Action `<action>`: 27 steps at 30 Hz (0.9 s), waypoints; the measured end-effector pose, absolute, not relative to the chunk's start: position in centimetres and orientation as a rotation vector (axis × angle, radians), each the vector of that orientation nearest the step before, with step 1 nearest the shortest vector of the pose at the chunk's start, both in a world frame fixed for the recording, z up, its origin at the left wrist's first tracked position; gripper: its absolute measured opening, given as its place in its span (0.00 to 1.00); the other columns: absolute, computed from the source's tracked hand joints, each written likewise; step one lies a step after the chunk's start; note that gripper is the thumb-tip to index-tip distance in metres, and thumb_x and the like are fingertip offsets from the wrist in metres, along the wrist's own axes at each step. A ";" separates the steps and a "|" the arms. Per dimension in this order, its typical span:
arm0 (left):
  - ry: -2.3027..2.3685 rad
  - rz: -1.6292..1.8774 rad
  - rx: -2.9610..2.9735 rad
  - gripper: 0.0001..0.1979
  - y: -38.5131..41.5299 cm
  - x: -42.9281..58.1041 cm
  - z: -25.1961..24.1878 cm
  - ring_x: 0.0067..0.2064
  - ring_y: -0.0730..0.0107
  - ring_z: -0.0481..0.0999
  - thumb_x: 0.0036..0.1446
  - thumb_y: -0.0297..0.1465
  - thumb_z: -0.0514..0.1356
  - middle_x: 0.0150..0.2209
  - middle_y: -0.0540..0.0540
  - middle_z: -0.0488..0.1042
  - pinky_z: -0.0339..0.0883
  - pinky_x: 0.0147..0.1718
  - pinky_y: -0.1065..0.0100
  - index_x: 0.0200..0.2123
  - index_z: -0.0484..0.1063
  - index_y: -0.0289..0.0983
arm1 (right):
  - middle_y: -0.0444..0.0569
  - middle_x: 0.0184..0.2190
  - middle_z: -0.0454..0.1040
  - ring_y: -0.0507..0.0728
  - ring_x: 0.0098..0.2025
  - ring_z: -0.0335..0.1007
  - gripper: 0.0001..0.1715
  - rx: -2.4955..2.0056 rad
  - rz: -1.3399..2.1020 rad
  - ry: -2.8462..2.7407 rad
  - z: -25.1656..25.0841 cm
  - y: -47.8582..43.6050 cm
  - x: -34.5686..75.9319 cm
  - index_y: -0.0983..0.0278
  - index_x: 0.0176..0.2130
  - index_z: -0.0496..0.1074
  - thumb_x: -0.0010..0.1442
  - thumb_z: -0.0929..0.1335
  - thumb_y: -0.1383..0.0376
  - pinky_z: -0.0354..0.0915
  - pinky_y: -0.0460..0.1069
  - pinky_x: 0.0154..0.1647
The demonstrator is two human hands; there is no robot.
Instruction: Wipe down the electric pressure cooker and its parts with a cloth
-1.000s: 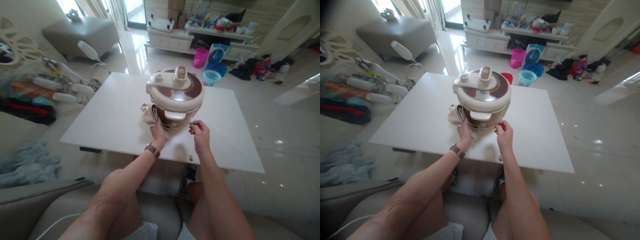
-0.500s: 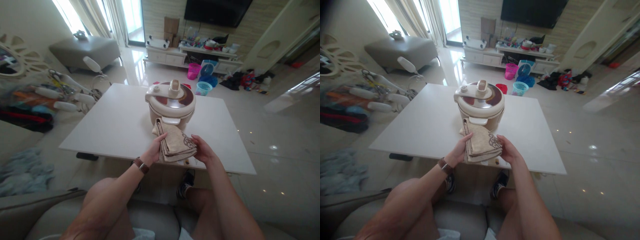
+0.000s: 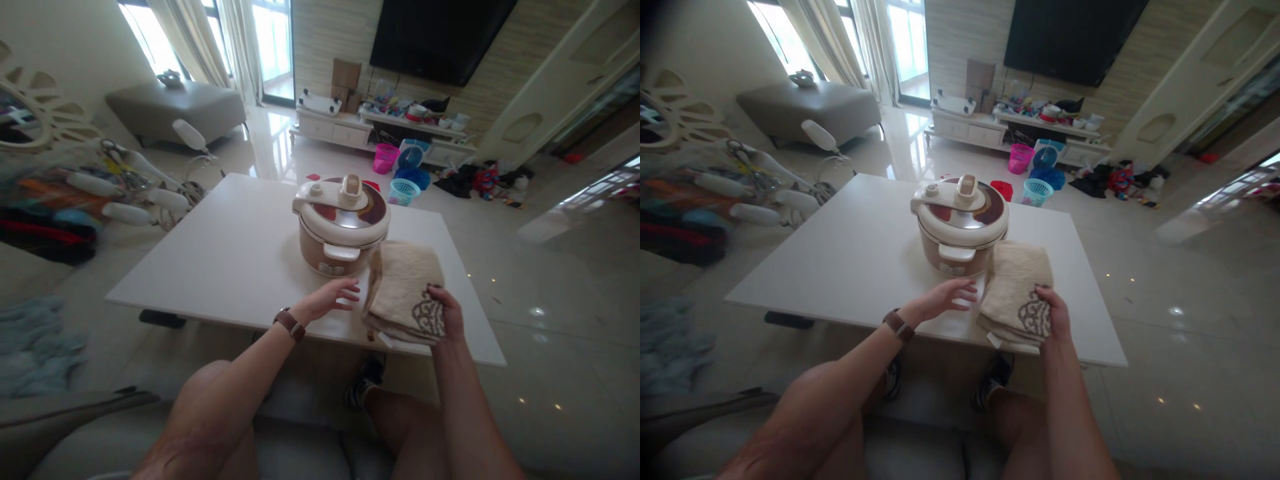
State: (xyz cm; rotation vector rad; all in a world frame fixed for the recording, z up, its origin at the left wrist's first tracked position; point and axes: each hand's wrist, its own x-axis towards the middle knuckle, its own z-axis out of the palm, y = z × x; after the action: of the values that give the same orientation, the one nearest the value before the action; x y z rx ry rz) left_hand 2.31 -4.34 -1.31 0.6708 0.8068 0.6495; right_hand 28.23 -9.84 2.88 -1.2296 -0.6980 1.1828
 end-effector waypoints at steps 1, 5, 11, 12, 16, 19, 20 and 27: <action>0.857 0.705 0.688 0.18 -3.8 2.2 -1.4 0.44 0.60 0.82 0.55 0.43 0.71 0.45 0.40 0.83 0.76 0.43 0.62 0.43 0.81 0.37 | 0.50 0.32 0.84 0.71 0.45 0.84 0.11 -1.220 1.094 -0.682 3.3 -9.5 28.6 0.56 0.36 0.78 0.49 0.73 0.60 0.79 0.71 0.48; 0.963 0.992 0.694 0.18 -1.9 1.7 -1.6 0.41 0.61 0.82 0.51 0.42 0.70 0.43 0.40 0.82 0.75 0.40 0.63 0.40 0.78 0.36 | 0.47 0.38 0.82 0.67 0.49 0.82 0.15 -1.141 0.643 -0.687 4.9 -7.7 27.6 0.55 0.40 0.76 0.50 0.73 0.60 0.78 0.67 0.50; 0.887 1.170 0.708 0.18 -0.9 1.4 -1.4 0.37 0.61 0.83 0.46 0.41 0.69 0.35 0.42 0.83 0.74 0.36 0.63 0.36 0.76 0.35 | 0.48 0.42 0.77 0.63 0.50 0.77 0.14 -1.247 0.180 -1.108 5.4 -3.8 20.7 0.58 0.43 0.74 0.57 0.72 0.58 0.73 0.61 0.57; 0.880 1.174 0.713 0.19 -0.7 1.4 -1.3 0.36 0.62 0.83 0.45 0.43 0.70 0.35 0.42 0.82 0.74 0.36 0.64 0.36 0.76 0.35 | 0.50 0.44 0.77 0.63 0.52 0.76 0.13 -1.279 0.144 -1.234 5.3 -3.2 19.5 0.59 0.43 0.74 0.59 0.72 0.58 0.71 0.61 0.60; 0.914 1.172 0.730 0.25 -0.2 1.2 -1.2 0.33 0.64 0.80 0.44 0.51 0.74 0.31 0.43 0.81 0.75 0.35 0.64 0.32 0.76 0.35 | 0.57 0.60 0.75 0.69 0.66 0.67 0.20 -1.403 -0.009 -1.628 4.4 -1.2 16.6 0.58 0.52 0.76 0.60 0.70 0.60 0.62 0.66 0.70; 0.914 1.145 0.749 0.28 0.0 1.0 -1.3 0.32 0.65 0.80 0.44 0.54 0.75 0.31 0.43 0.82 0.75 0.34 0.64 0.31 0.77 0.35 | 0.56 0.67 0.71 0.70 0.71 0.61 0.33 -1.517 -0.098 -1.671 4.3 -0.1 16.0 0.58 0.63 0.72 0.59 0.70 0.61 0.58 0.68 0.74; 0.911 1.138 0.755 0.28 0.0 0.9 -1.3 0.31 0.65 0.80 0.44 0.55 0.75 0.31 0.42 0.82 0.75 0.34 0.64 0.31 0.78 0.35 | 0.56 0.68 0.70 0.70 0.72 0.60 0.35 -1.544 -0.112 -1.669 4.4 0.1 15.9 0.58 0.65 0.71 0.60 0.69 0.61 0.57 0.68 0.74; 0.874 1.106 0.705 0.28 0.2 0.8 -1.0 0.30 0.65 0.79 0.44 0.54 0.76 0.29 0.43 0.81 0.74 0.35 0.63 0.30 0.78 0.35 | 0.53 0.73 0.66 0.74 0.76 0.53 0.37 -1.606 -0.173 -1.936 5.7 -0.9 13.8 0.57 0.69 0.70 0.62 0.68 0.63 0.54 0.71 0.75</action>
State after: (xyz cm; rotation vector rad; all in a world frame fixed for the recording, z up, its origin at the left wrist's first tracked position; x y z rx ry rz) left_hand 0.80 0.22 -1.01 0.7048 0.8740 1.1063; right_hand 13.80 -0.87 5.71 -1.6058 -1.9358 -0.1733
